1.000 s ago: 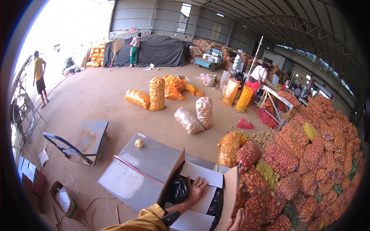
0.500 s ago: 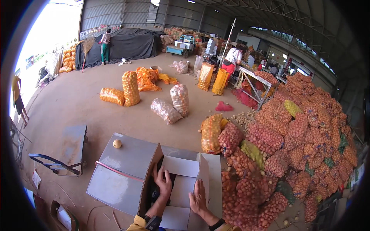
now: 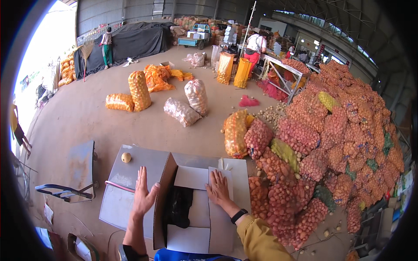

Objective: The recorder secures a box of potatoes with a strapping machine, stacks it, moves a cart through the warehouse, and joins others to sort potatoes using a scoop.

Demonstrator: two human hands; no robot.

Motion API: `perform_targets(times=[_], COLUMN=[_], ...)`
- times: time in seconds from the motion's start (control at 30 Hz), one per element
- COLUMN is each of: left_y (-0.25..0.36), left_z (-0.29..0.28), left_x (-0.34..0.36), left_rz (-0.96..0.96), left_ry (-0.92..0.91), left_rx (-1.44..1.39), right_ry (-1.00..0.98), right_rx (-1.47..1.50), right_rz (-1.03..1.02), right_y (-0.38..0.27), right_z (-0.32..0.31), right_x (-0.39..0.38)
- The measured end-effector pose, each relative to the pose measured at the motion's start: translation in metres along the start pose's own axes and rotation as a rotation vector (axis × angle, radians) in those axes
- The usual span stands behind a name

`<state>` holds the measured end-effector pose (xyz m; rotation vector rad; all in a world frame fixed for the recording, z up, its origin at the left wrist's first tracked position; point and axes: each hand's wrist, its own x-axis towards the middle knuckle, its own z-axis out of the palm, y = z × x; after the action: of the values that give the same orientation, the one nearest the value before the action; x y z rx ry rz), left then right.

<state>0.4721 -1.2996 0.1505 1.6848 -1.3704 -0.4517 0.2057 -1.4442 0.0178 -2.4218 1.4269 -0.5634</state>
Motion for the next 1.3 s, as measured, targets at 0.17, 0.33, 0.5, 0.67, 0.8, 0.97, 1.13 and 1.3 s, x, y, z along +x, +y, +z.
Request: perform_targets(times=[0.17, 0.33, 0.5, 0.67, 0.8, 0.97, 1.13, 1.3], left_y=[-0.024, -0.018, -0.014, -0.064, -0.25, -0.425, -0.561, -0.535], left_z=[0.132, 0.171, 0.169, 0.122, 0.04, -0.065, -0.153, -0.096], left_x=[-0.023, -0.038, -0.025, -0.031, -0.024, 0.014, -0.02, 0.054], left_rz=[-0.047, 0.091, 0.127, 0.032, -0.427, -1.139, -1.256, -0.673], left_ry=[-0.174, -0.263, -0.247, -0.203, 0.269, 0.321, 0.556, 0.957], left_rx=[-0.007, 0.546, 0.441, 0.143, 0.368, 0.771, 0.27, -0.479], right_ry=[0.025, -0.029, -0.186, -0.154, -0.096, -0.053, -0.067, -0.039], right_rx=[-0.021, -0.039, -0.104, -0.16, -0.106, -0.056, -0.002, -0.101], right_rz=[-0.048, -0.02, 0.011, -0.067, -0.11, -0.145, -0.221, -0.122], right_y=[-0.005, -0.024, -0.017, -0.036, -0.043, -0.051, -0.068, -0.049], right_z=[0.019, 0.03, 0.033, 0.024, 0.032, 0.028, 0.042, 0.033], right_x=[0.0, 0.051, 0.106, 0.107, 0.087, 0.076, 0.084, 0.074])
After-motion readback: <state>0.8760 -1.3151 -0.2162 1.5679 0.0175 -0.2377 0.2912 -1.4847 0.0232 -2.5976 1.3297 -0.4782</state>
